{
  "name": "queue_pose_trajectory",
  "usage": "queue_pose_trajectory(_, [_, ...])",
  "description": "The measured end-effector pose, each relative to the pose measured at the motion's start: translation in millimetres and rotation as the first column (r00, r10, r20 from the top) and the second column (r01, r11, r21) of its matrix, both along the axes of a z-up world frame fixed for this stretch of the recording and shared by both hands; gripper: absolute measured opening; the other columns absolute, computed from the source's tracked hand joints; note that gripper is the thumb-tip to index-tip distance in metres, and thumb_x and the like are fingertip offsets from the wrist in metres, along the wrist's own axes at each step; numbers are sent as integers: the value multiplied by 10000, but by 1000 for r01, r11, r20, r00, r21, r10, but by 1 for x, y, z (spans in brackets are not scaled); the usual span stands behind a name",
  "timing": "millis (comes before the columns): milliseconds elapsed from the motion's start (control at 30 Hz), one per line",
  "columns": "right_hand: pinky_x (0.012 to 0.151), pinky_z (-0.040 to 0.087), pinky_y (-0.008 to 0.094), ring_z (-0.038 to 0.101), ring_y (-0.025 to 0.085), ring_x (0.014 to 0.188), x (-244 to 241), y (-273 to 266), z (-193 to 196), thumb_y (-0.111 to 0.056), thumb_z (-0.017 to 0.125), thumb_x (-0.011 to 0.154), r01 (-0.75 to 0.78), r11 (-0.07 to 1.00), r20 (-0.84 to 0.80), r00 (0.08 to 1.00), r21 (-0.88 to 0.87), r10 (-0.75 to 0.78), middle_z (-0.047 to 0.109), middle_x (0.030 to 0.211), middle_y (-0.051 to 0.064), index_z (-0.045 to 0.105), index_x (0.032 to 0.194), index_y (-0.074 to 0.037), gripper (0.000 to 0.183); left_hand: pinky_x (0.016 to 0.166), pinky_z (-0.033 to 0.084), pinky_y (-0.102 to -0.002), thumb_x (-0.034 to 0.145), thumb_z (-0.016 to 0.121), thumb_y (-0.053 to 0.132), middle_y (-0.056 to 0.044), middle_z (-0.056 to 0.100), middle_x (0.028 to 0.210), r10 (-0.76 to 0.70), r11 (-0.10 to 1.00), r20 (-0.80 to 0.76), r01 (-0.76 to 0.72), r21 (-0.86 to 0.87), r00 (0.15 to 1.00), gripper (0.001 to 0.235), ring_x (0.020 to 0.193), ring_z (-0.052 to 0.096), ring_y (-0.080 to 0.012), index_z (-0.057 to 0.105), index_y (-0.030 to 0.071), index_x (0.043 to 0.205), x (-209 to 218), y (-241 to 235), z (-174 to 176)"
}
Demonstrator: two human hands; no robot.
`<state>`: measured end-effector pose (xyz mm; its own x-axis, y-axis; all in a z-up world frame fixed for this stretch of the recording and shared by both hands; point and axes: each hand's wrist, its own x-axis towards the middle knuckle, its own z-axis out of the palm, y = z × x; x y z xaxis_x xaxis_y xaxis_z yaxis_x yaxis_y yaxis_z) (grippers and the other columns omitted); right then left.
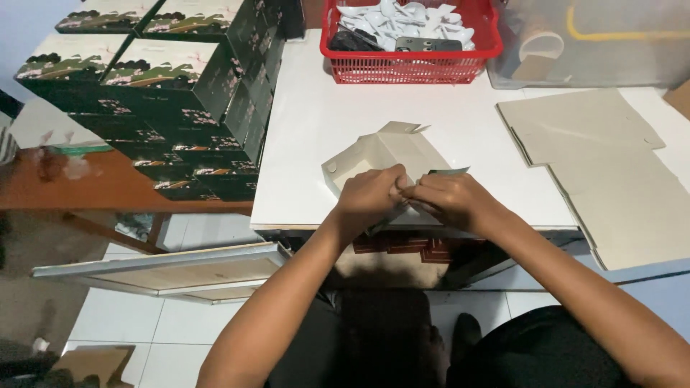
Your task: Folding a flat cardboard template into a finished rectangular box by following pre-scored lines and tucking in tabs.
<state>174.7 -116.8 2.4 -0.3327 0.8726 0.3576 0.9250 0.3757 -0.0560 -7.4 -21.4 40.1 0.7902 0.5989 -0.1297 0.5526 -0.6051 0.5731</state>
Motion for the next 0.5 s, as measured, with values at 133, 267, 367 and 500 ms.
queue_pose_trajectory(133, [667,573,326,705,213,761,-1,0,11,-118,679,941,16,991,-71,997,-134,-26,702,777,29,708,965,-132,40,810,567,-519,892,649,247,-97,755,869,6,991,131,-23,133,991,141,921,732,-379,662,131,972,-1,32,-28])
queue_pose_trajectory(267, [860,588,345,709,228,987,2,-7,28,-116,669,919,207,922,20,977,-328,-212,728,941,35,705,1029,-141,118,977,456,-513,901,705,190,-163,685,1132,108,921,255,-193,338,961,355,1153,600,-388,627,118,1240,-19,47,-14])
queue_pose_trajectory(367, [885,593,370,720,265,1007,0,-10,35,-70,647,921,281,890,-73,942,-359,-327,745,994,92,719,1075,-95,172,961,482,-555,906,706,256,-238,694,1183,240,949,205,-275,158,949,428,1153,637,-437,644,56,1279,-24,55,-19])
queue_pose_trajectory(500, [892,599,362,735,278,1022,20,-1,11,-15,682,878,392,872,-93,896,-293,-434,755,1017,116,741,1127,-78,264,877,566,-576,881,682,295,-232,746,1101,305,951,131,-309,18,944,406,1050,718,-444,725,60,1210,-17,59,-28])
